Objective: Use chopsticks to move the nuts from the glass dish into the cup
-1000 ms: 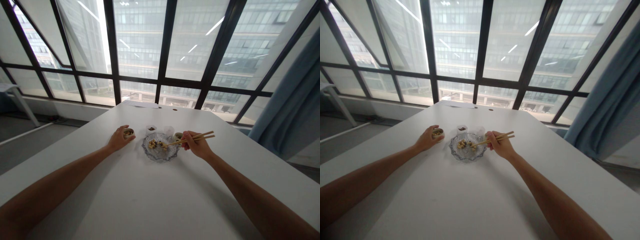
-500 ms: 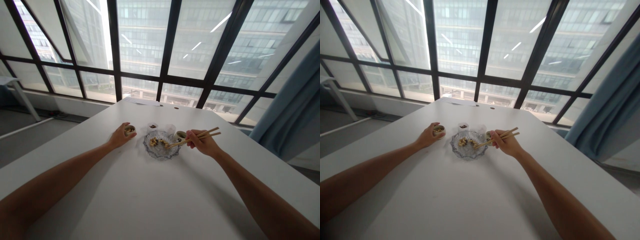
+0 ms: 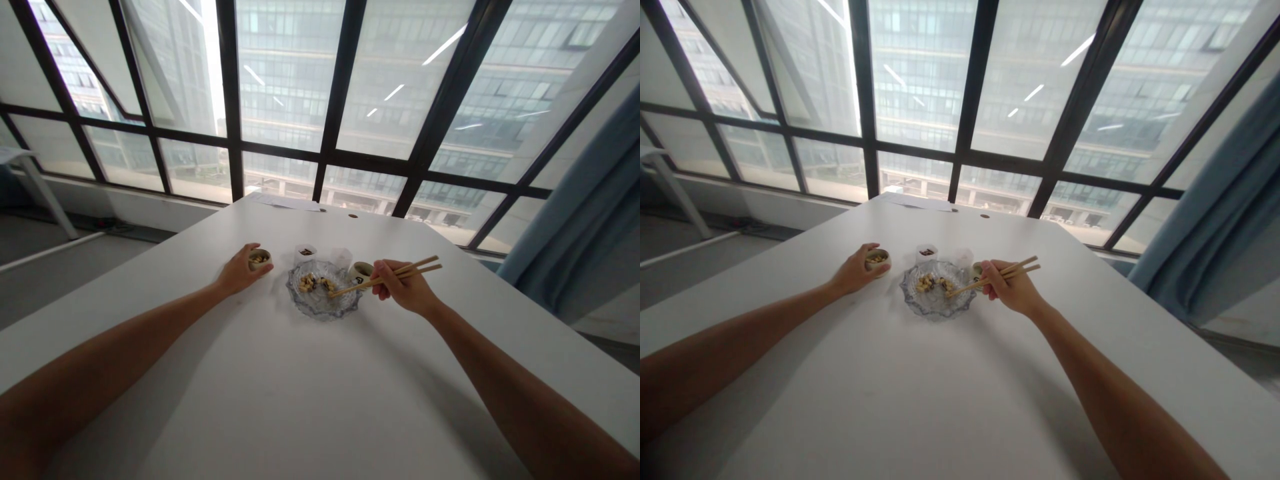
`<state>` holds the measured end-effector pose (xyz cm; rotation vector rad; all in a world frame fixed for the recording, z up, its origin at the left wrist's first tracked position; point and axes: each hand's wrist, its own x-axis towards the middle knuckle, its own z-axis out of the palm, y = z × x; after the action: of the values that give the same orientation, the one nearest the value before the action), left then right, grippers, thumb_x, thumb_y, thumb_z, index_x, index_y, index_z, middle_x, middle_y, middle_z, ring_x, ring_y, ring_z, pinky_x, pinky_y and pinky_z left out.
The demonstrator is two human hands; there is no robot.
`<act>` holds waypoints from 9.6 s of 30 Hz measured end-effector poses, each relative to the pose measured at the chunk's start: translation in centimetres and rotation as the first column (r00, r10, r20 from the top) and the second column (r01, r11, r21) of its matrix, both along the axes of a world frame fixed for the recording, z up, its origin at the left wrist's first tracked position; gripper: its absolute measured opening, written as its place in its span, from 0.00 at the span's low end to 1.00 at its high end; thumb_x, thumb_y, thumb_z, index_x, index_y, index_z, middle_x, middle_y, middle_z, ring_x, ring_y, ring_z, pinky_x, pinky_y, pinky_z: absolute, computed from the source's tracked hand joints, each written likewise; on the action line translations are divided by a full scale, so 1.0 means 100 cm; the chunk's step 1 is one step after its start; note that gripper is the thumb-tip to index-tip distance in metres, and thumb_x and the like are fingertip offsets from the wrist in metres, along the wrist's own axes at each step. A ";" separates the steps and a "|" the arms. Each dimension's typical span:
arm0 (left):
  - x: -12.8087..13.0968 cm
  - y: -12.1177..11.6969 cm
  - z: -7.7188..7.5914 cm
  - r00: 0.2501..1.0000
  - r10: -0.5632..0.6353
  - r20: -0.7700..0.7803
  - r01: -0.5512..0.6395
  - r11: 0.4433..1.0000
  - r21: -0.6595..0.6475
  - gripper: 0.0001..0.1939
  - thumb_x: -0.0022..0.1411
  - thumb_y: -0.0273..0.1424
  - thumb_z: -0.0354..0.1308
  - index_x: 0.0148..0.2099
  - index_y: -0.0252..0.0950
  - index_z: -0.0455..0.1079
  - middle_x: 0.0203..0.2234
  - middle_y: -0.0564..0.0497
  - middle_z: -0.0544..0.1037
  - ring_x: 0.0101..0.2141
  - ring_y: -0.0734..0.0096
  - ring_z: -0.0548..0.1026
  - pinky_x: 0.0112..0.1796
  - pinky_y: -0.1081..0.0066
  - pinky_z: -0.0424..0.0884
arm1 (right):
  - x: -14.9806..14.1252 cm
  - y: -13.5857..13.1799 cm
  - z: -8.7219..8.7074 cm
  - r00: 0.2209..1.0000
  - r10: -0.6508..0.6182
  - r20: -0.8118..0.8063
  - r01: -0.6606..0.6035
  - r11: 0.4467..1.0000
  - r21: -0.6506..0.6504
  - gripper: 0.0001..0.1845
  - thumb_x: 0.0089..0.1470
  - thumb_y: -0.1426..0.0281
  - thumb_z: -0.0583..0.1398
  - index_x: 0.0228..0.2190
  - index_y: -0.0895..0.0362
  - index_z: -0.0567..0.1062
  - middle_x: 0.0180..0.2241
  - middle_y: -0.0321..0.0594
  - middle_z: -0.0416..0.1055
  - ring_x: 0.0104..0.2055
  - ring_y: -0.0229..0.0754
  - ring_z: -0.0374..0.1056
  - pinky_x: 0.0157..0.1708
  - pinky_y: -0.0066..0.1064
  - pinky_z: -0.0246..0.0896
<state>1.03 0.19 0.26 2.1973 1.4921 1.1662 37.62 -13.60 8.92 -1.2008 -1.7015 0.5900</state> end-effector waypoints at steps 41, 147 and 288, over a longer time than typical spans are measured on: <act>-0.001 0.000 0.000 0.999 0.036 0.021 -0.035 0.997 -0.068 0.42 0.51 0.53 0.67 0.61 0.38 0.62 0.48 0.40 0.80 0.47 0.54 0.80 0.50 0.58 0.75 | 0.009 0.023 -0.020 0.900 -0.222 -0.375 0.213 0.975 -0.066 0.34 0.50 0.37 0.62 0.21 0.56 0.73 0.13 0.40 0.70 0.11 0.37 0.62 0.10 0.26 0.58; 0.118 0.024 0.064 0.886 -0.068 -0.459 -0.002 0.988 -0.151 0.38 0.60 0.46 0.61 0.66 0.33 0.56 0.54 0.33 0.76 0.55 0.43 0.75 0.52 0.53 0.69 | -0.003 -0.013 -0.049 0.978 -0.207 -0.004 0.181 0.847 0.500 0.26 0.68 0.51 0.52 0.28 0.55 0.75 0.19 0.38 0.76 0.16 0.39 0.71 0.16 0.28 0.67; 0.010 -0.005 0.000 0.994 -0.066 -0.084 0.083 0.972 0.218 0.34 0.51 0.46 0.70 0.55 0.36 0.67 0.50 0.40 0.76 0.51 0.50 0.76 0.54 0.54 0.72 | -0.026 0.007 -0.008 0.990 -0.135 -0.045 0.136 0.991 0.007 0.37 0.51 0.34 0.58 0.24 0.57 0.74 0.17 0.40 0.72 0.15 0.38 0.66 0.13 0.27 0.60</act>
<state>1.99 -0.31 0.25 2.4471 1.3516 1.2932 35.06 -12.85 8.15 -1.2758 -1.5701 0.5204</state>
